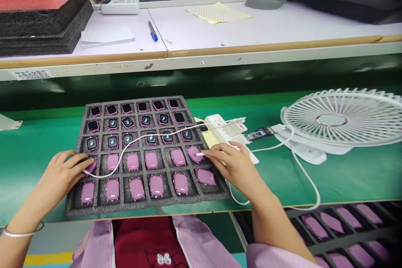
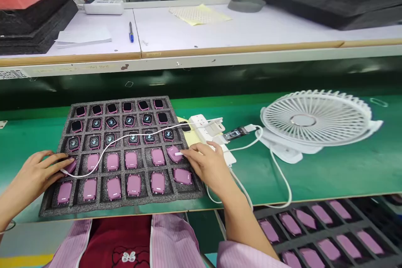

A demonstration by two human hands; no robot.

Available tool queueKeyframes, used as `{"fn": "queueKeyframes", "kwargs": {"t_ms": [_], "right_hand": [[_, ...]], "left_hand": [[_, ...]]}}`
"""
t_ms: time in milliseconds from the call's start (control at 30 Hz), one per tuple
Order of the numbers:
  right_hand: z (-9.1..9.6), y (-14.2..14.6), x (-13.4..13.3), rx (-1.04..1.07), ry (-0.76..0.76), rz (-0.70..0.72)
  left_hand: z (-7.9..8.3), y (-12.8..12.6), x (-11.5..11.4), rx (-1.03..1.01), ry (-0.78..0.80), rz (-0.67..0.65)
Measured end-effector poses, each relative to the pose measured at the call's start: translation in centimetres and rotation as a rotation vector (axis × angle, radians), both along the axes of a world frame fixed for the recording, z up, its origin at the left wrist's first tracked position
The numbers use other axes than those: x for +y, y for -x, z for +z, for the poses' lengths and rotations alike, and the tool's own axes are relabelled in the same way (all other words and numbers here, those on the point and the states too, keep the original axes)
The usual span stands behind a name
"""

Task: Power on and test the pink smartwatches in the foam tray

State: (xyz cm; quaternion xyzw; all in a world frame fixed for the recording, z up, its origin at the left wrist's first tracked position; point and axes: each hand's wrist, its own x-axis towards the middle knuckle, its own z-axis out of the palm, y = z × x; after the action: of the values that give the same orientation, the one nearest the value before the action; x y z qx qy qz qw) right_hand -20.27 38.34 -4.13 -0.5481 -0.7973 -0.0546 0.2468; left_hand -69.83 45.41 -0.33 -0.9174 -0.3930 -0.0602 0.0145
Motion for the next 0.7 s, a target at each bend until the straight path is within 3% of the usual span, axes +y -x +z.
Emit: {"fn": "queueKeyframes", "kwargs": {"t_ms": [100, 233, 300, 433, 567, 700], "right_hand": [[0.3, 0.8, 0.2, 0.039, 0.012, -0.086], [0.5, 2.3, 0.3, 0.173, 0.195, -0.287], [0.3, 3.1, 0.4, 0.237, 0.245, -0.319], [-0.4, 3.6, 0.8, 0.243, 0.253, -0.213], [-0.7, 2.7, 1.3, 0.204, 0.372, -0.112], [0.1, 1.5, 1.9, 0.138, 0.395, 0.125]], "left_hand": [[0.0, -0.2, 0.1, -0.009, 0.028, -0.027], [0.0, 0.1, 0.2, -0.105, 0.113, 0.006], [0.1, 0.1, 0.3, -0.179, 0.156, 0.029], [0.7, -0.5, 0.5, -0.273, 0.265, 0.157], [1.3, -1.5, 0.3, -0.277, 0.421, 0.257], [1.2, -1.9, 0.2, -0.272, 0.537, 0.31]]}}
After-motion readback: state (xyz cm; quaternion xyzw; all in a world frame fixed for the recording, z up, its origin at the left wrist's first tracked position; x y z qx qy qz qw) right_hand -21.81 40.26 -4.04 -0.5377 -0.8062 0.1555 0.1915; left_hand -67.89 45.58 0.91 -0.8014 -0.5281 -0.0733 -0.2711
